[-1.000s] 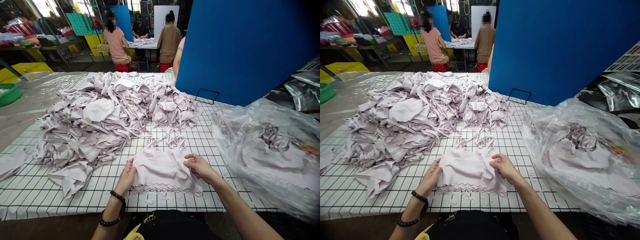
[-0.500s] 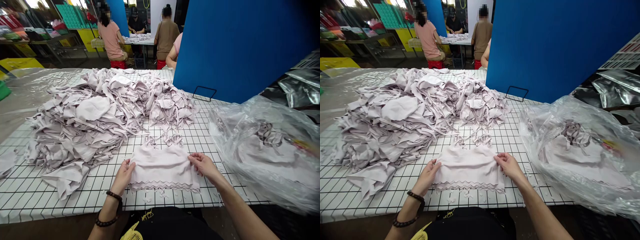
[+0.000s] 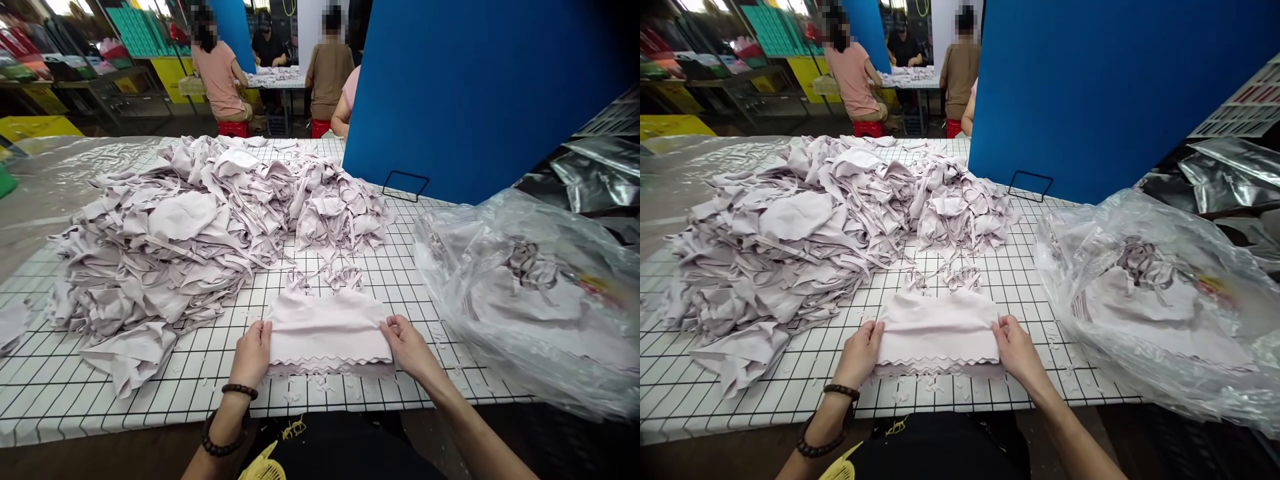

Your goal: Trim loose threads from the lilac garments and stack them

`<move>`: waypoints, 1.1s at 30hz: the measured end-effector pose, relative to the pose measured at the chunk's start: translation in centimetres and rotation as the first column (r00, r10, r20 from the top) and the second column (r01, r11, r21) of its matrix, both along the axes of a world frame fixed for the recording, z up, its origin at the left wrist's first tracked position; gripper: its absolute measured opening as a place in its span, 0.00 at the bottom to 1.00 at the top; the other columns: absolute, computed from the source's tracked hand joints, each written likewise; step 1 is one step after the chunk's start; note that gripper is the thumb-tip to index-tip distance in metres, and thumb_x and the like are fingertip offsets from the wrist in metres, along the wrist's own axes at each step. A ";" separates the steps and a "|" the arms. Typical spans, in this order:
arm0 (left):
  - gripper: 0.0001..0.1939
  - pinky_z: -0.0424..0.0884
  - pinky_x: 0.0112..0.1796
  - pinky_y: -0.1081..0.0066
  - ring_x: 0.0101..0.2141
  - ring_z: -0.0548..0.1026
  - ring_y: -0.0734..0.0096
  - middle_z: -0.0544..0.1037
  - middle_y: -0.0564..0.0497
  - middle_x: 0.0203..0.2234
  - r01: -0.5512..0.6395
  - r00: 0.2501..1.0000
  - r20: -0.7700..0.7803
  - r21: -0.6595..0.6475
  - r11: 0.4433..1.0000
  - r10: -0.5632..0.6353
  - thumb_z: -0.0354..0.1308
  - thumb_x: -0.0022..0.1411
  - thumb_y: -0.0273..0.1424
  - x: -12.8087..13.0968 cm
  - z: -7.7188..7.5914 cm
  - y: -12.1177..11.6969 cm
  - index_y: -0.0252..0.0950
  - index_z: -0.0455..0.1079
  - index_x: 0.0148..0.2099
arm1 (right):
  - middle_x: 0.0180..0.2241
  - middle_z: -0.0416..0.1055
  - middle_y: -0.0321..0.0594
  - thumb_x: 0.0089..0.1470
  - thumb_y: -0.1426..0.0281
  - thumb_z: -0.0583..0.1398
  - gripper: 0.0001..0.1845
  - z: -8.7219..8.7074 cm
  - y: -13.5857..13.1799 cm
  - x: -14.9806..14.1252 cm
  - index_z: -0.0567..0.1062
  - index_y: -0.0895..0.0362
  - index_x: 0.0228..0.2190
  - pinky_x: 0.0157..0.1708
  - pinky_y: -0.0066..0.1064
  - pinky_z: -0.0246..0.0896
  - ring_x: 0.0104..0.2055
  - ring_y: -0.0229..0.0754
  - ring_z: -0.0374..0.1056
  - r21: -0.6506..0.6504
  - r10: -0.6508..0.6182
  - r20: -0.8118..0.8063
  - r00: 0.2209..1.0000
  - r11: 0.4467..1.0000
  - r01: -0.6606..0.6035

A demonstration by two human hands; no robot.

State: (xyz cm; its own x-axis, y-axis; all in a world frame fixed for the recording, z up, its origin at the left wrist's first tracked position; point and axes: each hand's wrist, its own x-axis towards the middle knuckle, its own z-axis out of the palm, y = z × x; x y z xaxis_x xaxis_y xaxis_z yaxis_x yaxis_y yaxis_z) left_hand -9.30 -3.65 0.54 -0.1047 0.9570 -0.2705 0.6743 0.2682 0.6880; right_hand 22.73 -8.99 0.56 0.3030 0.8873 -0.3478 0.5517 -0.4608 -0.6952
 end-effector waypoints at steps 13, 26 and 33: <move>0.22 0.63 0.42 0.58 0.45 0.67 0.49 0.68 0.36 0.45 0.030 0.943 -0.324 0.305 0.952 0.074 0.47 0.63 0.40 2.1 1.1 -1.8 0.33 0.61 0.54 | 0.34 0.71 0.40 0.57 0.59 0.49 0.12 1.1 0.6 0.4 0.64 0.52 0.39 0.27 0.32 0.52 0.32 0.45 0.67 -0.003 0.095 0.408 0.908 0.995 -0.103; 0.27 0.72 0.28 0.72 0.27 0.77 0.71 0.75 0.42 0.38 0.471 0.576 0.750 0.022 0.882 -0.326 0.54 0.60 0.41 15.6 -2.2 2.7 0.33 0.58 0.58 | 0.43 0.71 0.44 0.50 0.77 0.56 0.17 0.7 16.8 0.3 0.73 0.53 0.43 0.44 0.32 0.56 0.47 0.46 0.64 0.118 0.420 0.479 0.771 0.839 -0.531; 0.30 0.74 0.30 0.73 0.30 0.79 0.68 0.73 0.34 0.45 0.476 0.524 0.838 -0.137 0.869 -0.155 0.58 0.58 0.41 15.3 -3.7 3.4 0.30 0.57 0.57 | 0.26 0.74 0.39 0.52 0.67 0.54 0.13 1.7 19.8 2.0 0.77 0.57 0.31 0.28 0.27 0.58 0.27 0.38 0.65 0.203 0.283 0.206 0.937 0.924 -0.324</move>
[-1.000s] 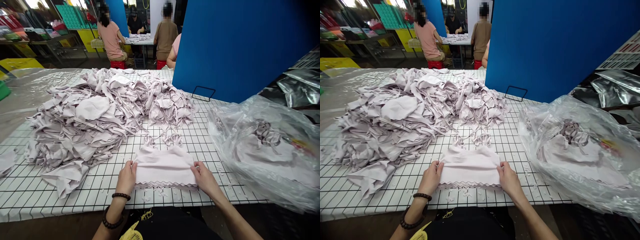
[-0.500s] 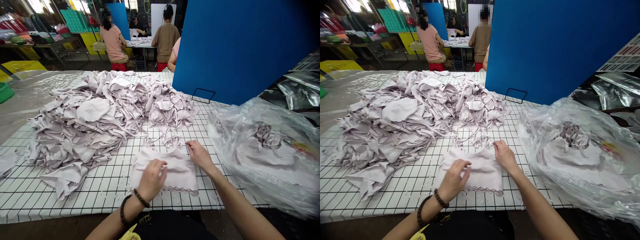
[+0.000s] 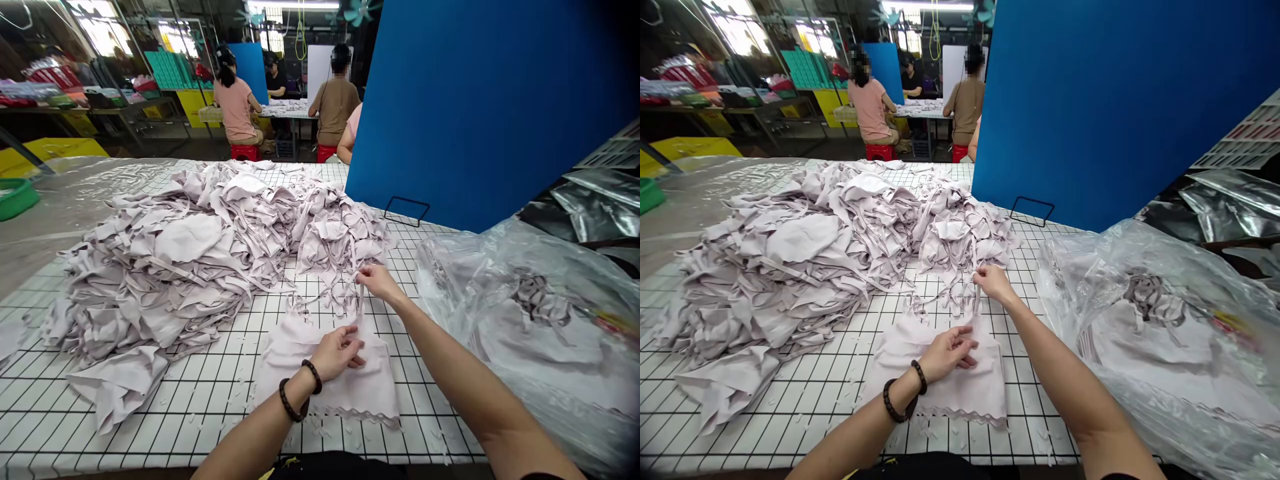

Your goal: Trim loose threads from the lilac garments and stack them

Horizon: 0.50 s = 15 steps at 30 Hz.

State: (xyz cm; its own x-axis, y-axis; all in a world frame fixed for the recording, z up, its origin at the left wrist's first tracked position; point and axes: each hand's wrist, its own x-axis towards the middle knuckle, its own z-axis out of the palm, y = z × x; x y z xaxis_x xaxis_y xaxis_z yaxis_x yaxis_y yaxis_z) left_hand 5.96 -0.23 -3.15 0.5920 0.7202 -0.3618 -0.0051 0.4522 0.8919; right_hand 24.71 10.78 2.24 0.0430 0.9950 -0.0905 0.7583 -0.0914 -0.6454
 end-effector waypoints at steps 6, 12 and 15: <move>0.30 0.74 0.29 0.74 0.28 0.78 0.71 0.72 0.33 0.46 -0.006 1.000 0.026 -0.094 0.996 0.008 0.59 0.56 0.40 0.2 -0.1 0.3 0.31 0.57 0.57 | 0.24 0.74 0.39 0.49 0.59 0.55 0.18 0.6 0.9 1.3 0.77 0.60 0.27 0.20 0.25 0.54 0.20 0.33 0.57 -0.026 -0.086 -0.282 0.956 0.996 0.082; 0.27 0.73 0.29 0.72 0.28 0.78 0.70 0.72 0.35 0.44 -0.013 1.000 0.009 -0.087 0.996 0.014 0.58 0.57 0.40 0.3 -0.1 0.3 0.32 0.57 0.54 | 0.27 0.74 0.39 0.50 0.58 0.56 0.18 2.7 0.8 0.9 0.76 0.60 0.31 0.21 0.25 0.53 0.21 0.33 0.58 0.047 -0.065 -0.428 0.902 0.994 0.095; 0.33 0.74 0.30 0.70 0.28 0.78 0.71 0.69 0.34 0.47 -0.056 0.997 0.054 -0.092 0.994 0.061 0.58 0.57 0.42 0.2 0.9 0.4 0.34 0.50 0.58 | 0.29 0.75 0.40 0.52 0.59 0.56 0.17 4.4 -1.0 0.0 0.78 0.58 0.33 0.29 0.28 0.59 0.28 0.38 0.65 0.122 0.105 -0.401 0.910 0.991 -0.061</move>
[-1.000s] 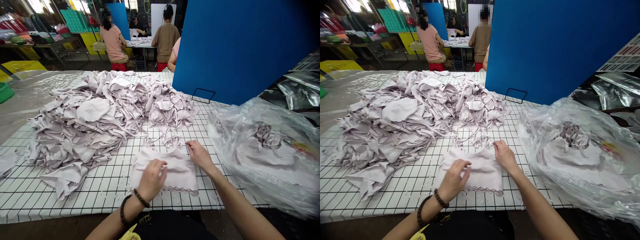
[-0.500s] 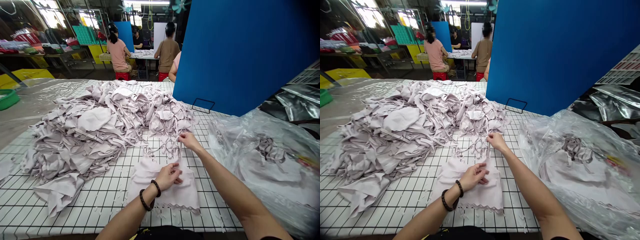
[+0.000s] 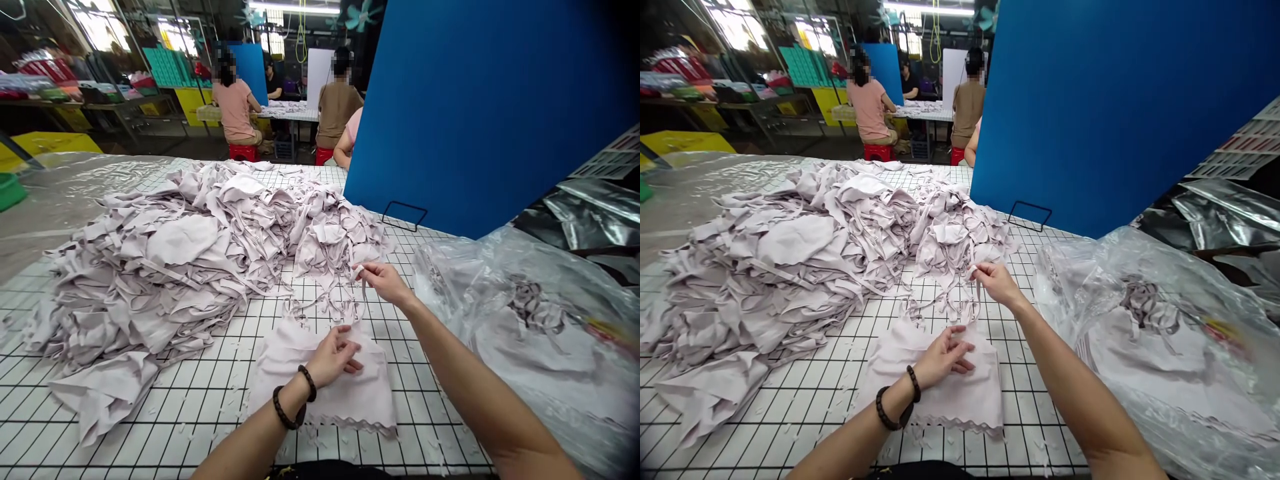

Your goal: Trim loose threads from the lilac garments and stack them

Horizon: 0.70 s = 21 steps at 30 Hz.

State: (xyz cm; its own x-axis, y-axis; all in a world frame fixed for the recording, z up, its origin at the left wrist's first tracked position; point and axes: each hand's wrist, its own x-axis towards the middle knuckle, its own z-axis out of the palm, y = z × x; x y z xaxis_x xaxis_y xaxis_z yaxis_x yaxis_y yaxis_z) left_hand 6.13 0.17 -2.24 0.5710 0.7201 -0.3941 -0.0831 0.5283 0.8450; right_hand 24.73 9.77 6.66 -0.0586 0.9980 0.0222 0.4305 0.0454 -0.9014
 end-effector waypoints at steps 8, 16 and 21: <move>0.26 0.72 0.28 0.73 0.26 0.73 0.77 0.73 0.42 0.41 -0.194 0.981 0.015 0.128 0.973 0.194 0.58 0.55 0.46 -0.6 3.1 0.9 0.32 0.65 0.49 | 0.36 0.73 0.40 0.57 0.69 0.52 0.16 0.5 -5.1 -1.6 0.77 0.50 0.43 0.39 0.31 0.61 0.39 0.41 0.68 0.067 0.284 0.361 0.888 0.942 -0.329; 0.22 0.66 0.19 0.77 0.18 0.70 0.80 0.75 0.48 0.33 -0.012 0.997 -0.080 0.135 0.991 0.023 0.53 0.56 0.50 -0.7 2.9 0.4 0.33 0.63 0.36 | 0.53 0.63 0.42 0.50 0.78 0.52 0.27 0.3 -7.2 -0.7 0.68 0.50 0.52 0.38 0.30 0.60 0.44 0.41 0.65 -0.051 0.379 0.334 0.863 0.922 -0.385; 0.20 0.61 0.16 0.78 0.14 0.67 0.78 0.70 0.56 0.18 0.176 0.943 -0.325 0.316 0.932 -0.068 0.48 0.61 0.48 -1.4 3.8 -1.0 0.35 0.65 0.36 | 0.38 0.73 0.40 0.53 0.63 0.57 0.18 0.9 -8.3 -0.9 0.74 0.55 0.45 0.30 0.27 0.56 0.32 0.37 0.64 -0.390 0.643 0.090 0.760 0.725 -0.568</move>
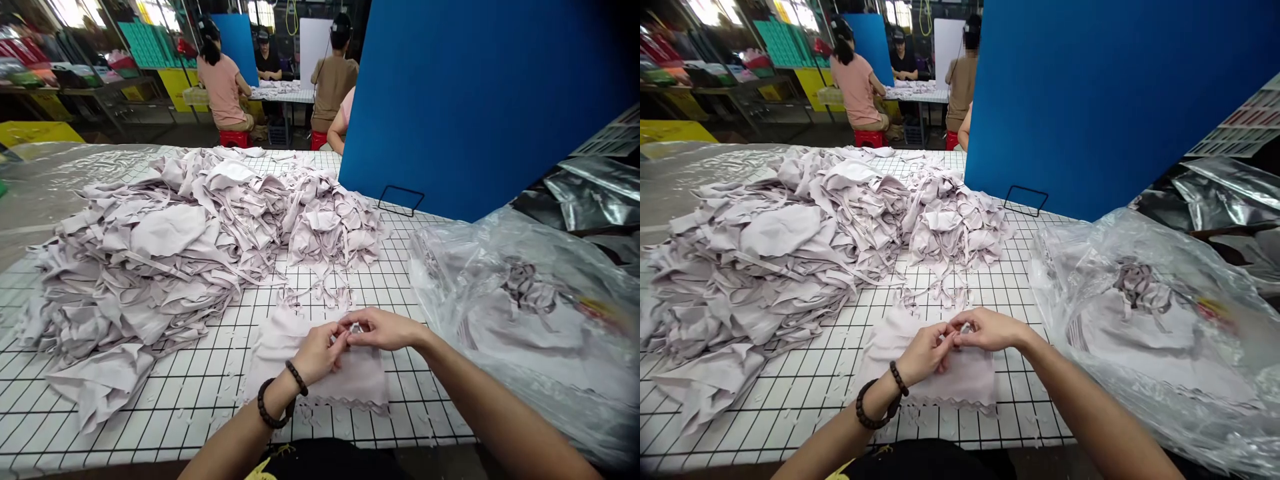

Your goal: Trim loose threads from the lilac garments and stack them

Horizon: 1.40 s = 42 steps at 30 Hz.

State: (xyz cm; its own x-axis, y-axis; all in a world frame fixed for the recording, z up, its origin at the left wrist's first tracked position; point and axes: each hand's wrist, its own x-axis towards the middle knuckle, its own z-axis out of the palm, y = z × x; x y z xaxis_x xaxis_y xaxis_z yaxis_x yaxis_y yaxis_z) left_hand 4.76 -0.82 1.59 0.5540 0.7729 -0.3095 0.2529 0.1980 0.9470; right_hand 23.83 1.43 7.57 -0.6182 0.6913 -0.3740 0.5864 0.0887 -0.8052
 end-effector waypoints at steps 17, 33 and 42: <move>0.12 0.65 0.34 0.71 0.37 0.71 0.69 0.66 0.51 0.40 0.119 0.788 -0.592 0.418 0.901 0.170 0.54 0.61 0.39 -0.2 -1.4 -1.4 0.41 0.65 0.45 | 0.31 0.73 0.39 0.52 0.73 0.53 0.09 -3.2 0.1 -1.4 0.74 0.58 0.30 0.35 0.27 0.56 0.34 0.38 0.66 0.227 -0.181 0.100 0.978 0.962 0.154; 0.11 0.61 0.29 0.73 0.35 0.70 0.72 0.66 0.51 0.39 0.122 0.758 -0.623 0.424 0.897 0.191 0.53 0.60 0.40 -0.3 -2.1 -1.2 0.39 0.69 0.39 | 0.33 0.74 0.36 0.51 0.67 0.55 0.09 -3.5 -0.9 -2.9 0.75 0.54 0.28 0.30 0.27 0.51 0.34 0.39 0.67 0.301 -0.169 0.338 0.926 0.951 0.064; 0.11 0.62 0.30 0.73 0.35 0.71 0.72 0.67 0.51 0.40 0.124 0.749 -0.637 0.405 0.906 0.182 0.53 0.60 0.40 -0.4 -2.1 -1.1 0.39 0.71 0.39 | 0.33 0.74 0.36 0.52 0.68 0.54 0.09 -2.9 -1.0 -3.8 0.75 0.54 0.28 0.28 0.28 0.49 0.33 0.39 0.67 0.359 -0.140 0.430 0.892 0.933 -0.027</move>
